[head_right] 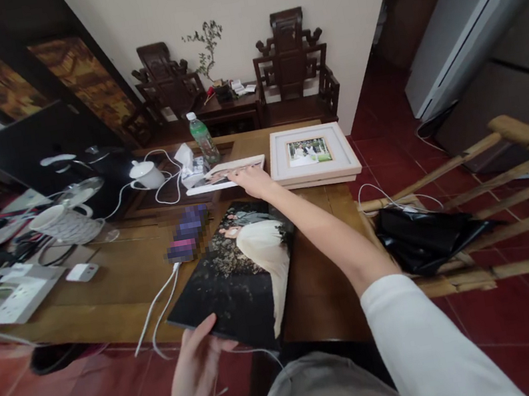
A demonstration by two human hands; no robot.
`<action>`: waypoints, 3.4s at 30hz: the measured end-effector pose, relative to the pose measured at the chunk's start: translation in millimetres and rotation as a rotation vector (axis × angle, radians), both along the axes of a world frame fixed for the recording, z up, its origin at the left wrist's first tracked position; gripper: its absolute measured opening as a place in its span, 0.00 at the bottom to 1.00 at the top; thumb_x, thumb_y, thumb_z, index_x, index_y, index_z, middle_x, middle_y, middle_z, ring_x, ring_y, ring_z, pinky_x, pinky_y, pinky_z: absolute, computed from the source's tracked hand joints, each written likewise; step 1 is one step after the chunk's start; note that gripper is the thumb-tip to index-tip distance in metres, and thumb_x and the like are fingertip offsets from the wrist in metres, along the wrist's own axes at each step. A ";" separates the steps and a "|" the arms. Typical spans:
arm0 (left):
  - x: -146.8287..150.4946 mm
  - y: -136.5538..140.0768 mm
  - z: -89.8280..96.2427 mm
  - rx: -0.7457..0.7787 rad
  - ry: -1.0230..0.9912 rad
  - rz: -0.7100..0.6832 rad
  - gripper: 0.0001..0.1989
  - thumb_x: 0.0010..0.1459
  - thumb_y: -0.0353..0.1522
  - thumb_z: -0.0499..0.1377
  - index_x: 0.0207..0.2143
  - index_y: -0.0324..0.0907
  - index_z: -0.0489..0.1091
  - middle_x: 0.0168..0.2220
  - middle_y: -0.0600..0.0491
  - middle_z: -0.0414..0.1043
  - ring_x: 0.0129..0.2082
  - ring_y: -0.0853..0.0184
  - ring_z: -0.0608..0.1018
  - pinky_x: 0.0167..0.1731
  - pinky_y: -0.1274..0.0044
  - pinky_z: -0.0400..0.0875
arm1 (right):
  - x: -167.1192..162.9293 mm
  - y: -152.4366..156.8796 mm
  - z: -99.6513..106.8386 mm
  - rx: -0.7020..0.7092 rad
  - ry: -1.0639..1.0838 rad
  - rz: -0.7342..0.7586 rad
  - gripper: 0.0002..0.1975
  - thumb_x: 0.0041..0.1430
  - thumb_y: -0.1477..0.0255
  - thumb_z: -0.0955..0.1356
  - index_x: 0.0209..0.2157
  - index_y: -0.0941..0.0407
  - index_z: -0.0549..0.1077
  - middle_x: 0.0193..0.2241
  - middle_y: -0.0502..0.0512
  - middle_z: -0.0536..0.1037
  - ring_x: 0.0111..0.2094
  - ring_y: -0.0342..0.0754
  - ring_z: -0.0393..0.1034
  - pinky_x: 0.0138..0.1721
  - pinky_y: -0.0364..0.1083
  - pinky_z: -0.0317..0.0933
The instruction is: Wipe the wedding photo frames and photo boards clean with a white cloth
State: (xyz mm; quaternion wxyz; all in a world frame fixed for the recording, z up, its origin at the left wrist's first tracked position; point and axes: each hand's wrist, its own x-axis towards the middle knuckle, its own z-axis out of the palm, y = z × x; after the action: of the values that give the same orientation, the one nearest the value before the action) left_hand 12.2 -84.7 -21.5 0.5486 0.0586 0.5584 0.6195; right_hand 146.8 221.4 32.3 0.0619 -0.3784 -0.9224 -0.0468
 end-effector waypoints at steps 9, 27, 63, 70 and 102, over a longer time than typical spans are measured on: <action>0.6 -5.3 -9.2 -0.036 0.047 0.004 0.14 0.31 0.18 0.66 0.22 0.41 0.75 0.21 0.62 0.67 0.17 0.69 0.77 0.21 0.79 0.79 | -9.3 5.7 -26.0 -0.001 -0.097 -0.216 0.29 0.60 0.80 0.61 0.63 0.61 0.53 0.59 0.77 0.62 0.58 0.65 0.59 0.55 0.61 0.56; 2.5 -1.0 -10.7 -0.084 -0.003 -0.031 0.11 0.37 0.24 0.67 0.23 0.40 0.67 0.20 0.61 0.70 0.14 0.67 0.76 0.16 0.76 0.78 | -5.3 46.1 -16.6 -0.328 -0.318 -0.083 0.36 0.54 0.70 0.72 0.61 0.64 0.57 0.58 0.73 0.66 0.57 0.61 0.65 0.53 0.52 0.62; -8.5 69.3 23.3 0.133 -0.060 -0.463 0.08 0.46 0.21 0.63 0.30 0.36 0.75 0.24 0.51 0.77 0.22 0.65 0.79 0.25 0.78 0.76 | 213.2 -171.4 -16.2 -1.149 1.361 -0.677 0.18 0.47 0.71 0.70 0.44 0.49 0.76 0.42 0.56 0.81 0.34 0.49 0.78 0.35 0.47 0.71; -16.0 62.6 37.3 0.433 0.832 -0.800 0.17 0.60 0.38 0.57 0.49 0.40 0.72 0.45 0.45 0.77 0.43 0.59 0.79 0.46 0.66 0.74 | 267.5 -232.6 -31.4 -0.826 1.801 -0.902 0.19 0.42 0.73 0.73 0.41 0.51 0.78 0.36 0.52 0.83 0.29 0.47 0.78 0.29 0.41 0.70; -28.0 13.5 -16.0 1.017 1.901 -0.682 0.09 0.55 0.23 0.57 0.38 0.41 0.68 0.51 0.41 0.68 0.52 0.53 0.70 0.49 0.62 0.68 | 286.7 -242.3 -76.9 -0.787 1.861 -1.039 0.24 0.37 0.72 0.76 0.41 0.50 0.78 0.35 0.48 0.83 0.31 0.47 0.78 0.30 0.41 0.71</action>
State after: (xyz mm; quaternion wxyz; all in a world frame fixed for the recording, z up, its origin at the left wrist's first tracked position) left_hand -15.8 -71.3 -37.5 -0.0455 0.8717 0.3872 0.2969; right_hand 433.5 -20.9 -44.6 0.5730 -0.5962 -0.2005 0.5254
